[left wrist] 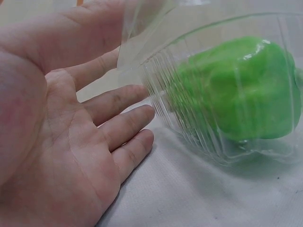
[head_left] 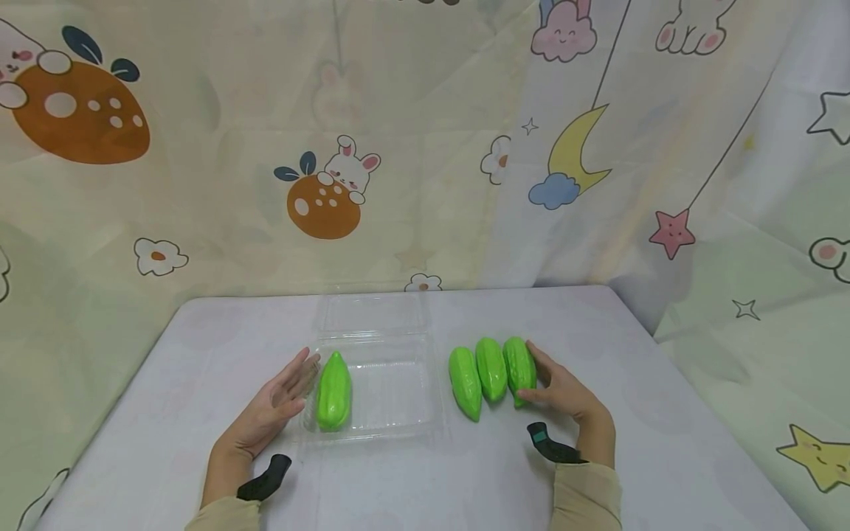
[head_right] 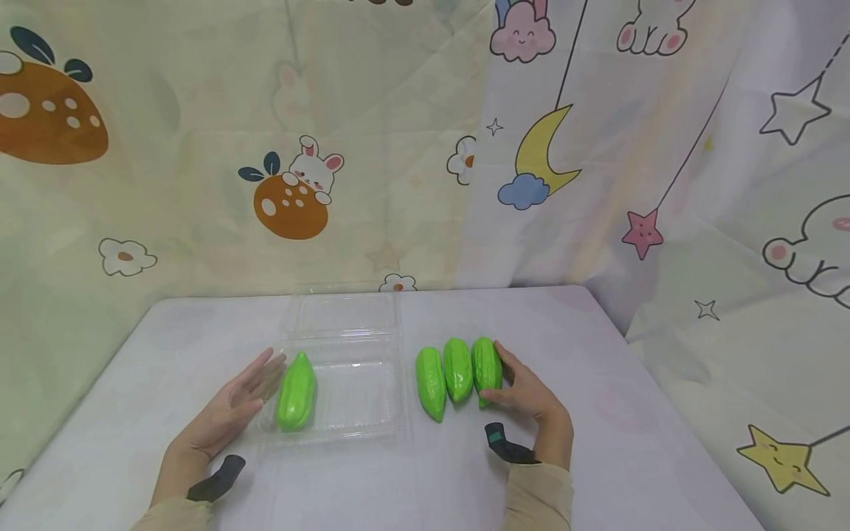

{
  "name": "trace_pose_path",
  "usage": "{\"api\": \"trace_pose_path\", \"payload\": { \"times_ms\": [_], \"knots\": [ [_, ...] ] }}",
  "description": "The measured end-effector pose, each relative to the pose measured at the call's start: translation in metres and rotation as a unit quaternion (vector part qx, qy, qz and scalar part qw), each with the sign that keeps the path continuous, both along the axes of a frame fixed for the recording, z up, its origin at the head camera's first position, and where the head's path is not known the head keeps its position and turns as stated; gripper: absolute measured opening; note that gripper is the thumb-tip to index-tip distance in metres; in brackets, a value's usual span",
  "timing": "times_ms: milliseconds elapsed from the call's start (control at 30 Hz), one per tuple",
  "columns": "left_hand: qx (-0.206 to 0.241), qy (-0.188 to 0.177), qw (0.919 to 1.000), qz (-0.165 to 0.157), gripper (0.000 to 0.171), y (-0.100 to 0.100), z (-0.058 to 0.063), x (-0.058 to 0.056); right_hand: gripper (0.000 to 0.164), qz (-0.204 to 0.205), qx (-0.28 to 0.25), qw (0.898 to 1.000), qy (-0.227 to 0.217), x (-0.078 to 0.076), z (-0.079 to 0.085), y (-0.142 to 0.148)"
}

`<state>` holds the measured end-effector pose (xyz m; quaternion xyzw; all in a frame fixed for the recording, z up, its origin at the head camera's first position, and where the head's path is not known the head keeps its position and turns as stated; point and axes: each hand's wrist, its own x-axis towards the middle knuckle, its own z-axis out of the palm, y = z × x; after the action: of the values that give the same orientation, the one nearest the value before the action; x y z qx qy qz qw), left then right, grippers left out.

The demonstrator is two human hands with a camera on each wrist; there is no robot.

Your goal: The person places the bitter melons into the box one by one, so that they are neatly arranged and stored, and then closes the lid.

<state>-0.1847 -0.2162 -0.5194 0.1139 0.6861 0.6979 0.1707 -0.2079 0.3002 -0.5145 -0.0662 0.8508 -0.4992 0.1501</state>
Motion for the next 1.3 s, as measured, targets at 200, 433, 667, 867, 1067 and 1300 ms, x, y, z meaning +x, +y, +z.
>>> {"api": "trace_pose_path", "payload": {
  "times_ms": [200,433,667,867,1067,1300],
  "knots": [
    [0.023,0.002,0.9997,-0.008,0.086,-0.0003,-0.0008,-0.0004,0.107,-0.002,0.013,1.000,0.008,0.0010,0.0010,0.0000],
    [0.018,0.001,0.9998,-0.007,0.085,-0.0006,-0.0017,-0.0001,0.104,-0.013,0.029,0.999,0.008,0.0023,0.0024,-0.0008],
    [0.013,0.004,0.9999,-0.006,0.085,-0.0009,-0.0032,-0.0008,0.103,-0.026,0.038,0.999,-0.010,0.0019,0.0036,-0.0016],
    [0.013,0.004,0.9999,-0.006,0.085,-0.0015,-0.0032,-0.0013,0.103,-0.032,0.042,0.998,-0.017,0.0014,0.0047,-0.0018],
    [0.009,0.002,1.0000,-0.003,0.085,-0.0011,-0.0025,-0.0008,0.103,-0.027,0.047,0.998,-0.013,0.0020,0.0085,-0.0031],
    [0.008,0.003,1.0000,-0.003,0.084,-0.0012,-0.0031,-0.0005,0.102,-0.026,0.044,0.999,-0.011,0.0032,0.0093,-0.0025]
  ]
}}
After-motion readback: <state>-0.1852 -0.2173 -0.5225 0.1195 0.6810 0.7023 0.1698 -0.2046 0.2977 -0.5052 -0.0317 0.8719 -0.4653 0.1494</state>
